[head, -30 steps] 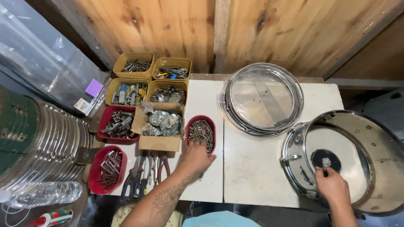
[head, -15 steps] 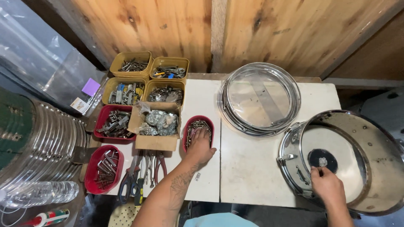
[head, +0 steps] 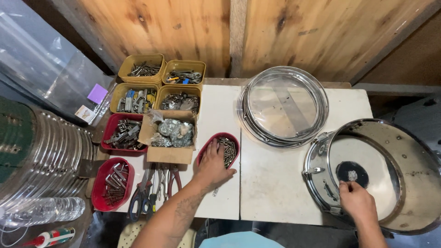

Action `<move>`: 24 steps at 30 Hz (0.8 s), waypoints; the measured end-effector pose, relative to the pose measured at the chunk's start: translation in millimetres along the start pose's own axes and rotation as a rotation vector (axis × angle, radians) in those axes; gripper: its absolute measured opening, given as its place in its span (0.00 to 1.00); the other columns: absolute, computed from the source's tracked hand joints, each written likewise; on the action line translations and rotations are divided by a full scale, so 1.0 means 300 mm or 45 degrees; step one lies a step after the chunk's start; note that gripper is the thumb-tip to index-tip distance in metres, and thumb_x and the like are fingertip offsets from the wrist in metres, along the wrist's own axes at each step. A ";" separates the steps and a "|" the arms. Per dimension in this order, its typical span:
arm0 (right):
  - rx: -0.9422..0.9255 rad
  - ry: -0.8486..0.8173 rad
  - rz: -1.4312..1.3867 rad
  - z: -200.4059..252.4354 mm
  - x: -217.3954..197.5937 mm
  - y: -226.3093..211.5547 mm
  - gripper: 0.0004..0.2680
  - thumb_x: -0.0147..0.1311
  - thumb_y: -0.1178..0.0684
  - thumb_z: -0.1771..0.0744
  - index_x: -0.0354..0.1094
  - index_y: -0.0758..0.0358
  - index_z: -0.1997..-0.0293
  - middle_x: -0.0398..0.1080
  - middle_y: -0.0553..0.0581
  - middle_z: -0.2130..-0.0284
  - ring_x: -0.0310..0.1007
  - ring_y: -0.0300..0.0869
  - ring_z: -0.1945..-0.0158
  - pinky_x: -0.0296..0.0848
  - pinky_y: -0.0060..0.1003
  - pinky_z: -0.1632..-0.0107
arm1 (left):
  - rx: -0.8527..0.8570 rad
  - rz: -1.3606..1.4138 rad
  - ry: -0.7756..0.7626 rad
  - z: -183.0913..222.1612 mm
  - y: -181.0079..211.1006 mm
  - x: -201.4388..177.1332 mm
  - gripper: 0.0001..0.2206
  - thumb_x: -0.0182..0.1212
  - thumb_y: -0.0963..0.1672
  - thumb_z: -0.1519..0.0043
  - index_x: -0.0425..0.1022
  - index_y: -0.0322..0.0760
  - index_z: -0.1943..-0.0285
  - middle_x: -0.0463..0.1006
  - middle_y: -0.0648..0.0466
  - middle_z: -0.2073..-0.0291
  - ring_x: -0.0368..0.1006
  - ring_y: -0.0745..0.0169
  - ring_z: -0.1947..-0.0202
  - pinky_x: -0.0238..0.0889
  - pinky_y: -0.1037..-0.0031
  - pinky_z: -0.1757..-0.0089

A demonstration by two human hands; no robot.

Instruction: Searching for specific hardware in bins and assembling components for a snare drum

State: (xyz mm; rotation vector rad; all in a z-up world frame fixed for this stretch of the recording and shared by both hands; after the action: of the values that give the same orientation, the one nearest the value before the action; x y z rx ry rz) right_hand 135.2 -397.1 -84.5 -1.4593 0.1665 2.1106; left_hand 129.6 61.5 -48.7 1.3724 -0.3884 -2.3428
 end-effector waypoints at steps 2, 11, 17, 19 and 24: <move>0.012 -0.018 -0.008 0.013 -0.011 -0.013 0.20 0.40 0.37 0.30 0.75 0.62 0.45 0.77 0.78 0.51 0.73 0.70 0.44 0.69 0.54 0.43 | -0.066 -0.129 -0.053 -0.029 0.037 0.024 0.47 0.64 0.55 0.37 0.35 0.32 0.19 0.25 0.34 0.21 0.25 0.37 0.21 0.26 0.51 0.29; 0.008 -0.001 -0.023 0.014 -0.005 -0.009 0.20 0.40 0.37 0.30 0.75 0.61 0.46 0.77 0.79 0.52 0.73 0.70 0.44 0.69 0.53 0.44 | 0.254 -0.211 0.412 -0.258 -0.102 0.313 0.25 0.51 0.43 0.36 0.61 0.22 0.31 0.58 0.29 0.30 0.51 0.31 0.28 0.45 0.50 0.32; 0.004 -0.029 -0.007 0.025 -0.019 -0.025 0.21 0.39 0.37 0.30 0.75 0.62 0.45 0.77 0.77 0.51 0.73 0.70 0.44 0.69 0.54 0.44 | 0.363 -0.182 0.538 -0.208 -0.084 0.301 0.21 0.53 0.44 0.34 0.68 0.23 0.36 0.70 0.33 0.38 0.62 0.35 0.34 0.57 0.52 0.36; 0.044 -0.058 -0.021 0.042 -0.032 -0.038 0.21 0.39 0.38 0.30 0.74 0.63 0.44 0.76 0.77 0.50 0.72 0.69 0.43 0.69 0.54 0.44 | 0.394 -0.129 0.552 -0.187 -0.059 0.273 0.20 0.55 0.44 0.34 0.69 0.24 0.36 0.69 0.34 0.37 0.62 0.38 0.34 0.56 0.53 0.35; 0.027 -0.004 -0.017 0.000 -0.002 0.000 0.21 0.40 0.36 0.31 0.75 0.60 0.45 0.78 0.77 0.53 0.73 0.69 0.45 0.69 0.52 0.44 | -0.138 -0.458 0.370 -0.278 -0.083 0.323 0.38 0.57 0.49 0.44 0.52 0.23 0.25 0.48 0.18 0.29 0.48 0.15 0.31 0.41 0.33 0.37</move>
State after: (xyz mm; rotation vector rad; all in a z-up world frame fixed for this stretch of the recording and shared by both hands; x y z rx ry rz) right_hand 135.4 -397.3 -84.1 -1.4410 0.1767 2.0946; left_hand 155.2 35.1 -173.6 1.8178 0.0774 -2.3377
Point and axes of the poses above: each hand's wrist, its own z-axis away from the middle knuckle, its own x-axis out of the palm, y = z × x, the point moved 5 cm from there along -z, towards the middle knuckle
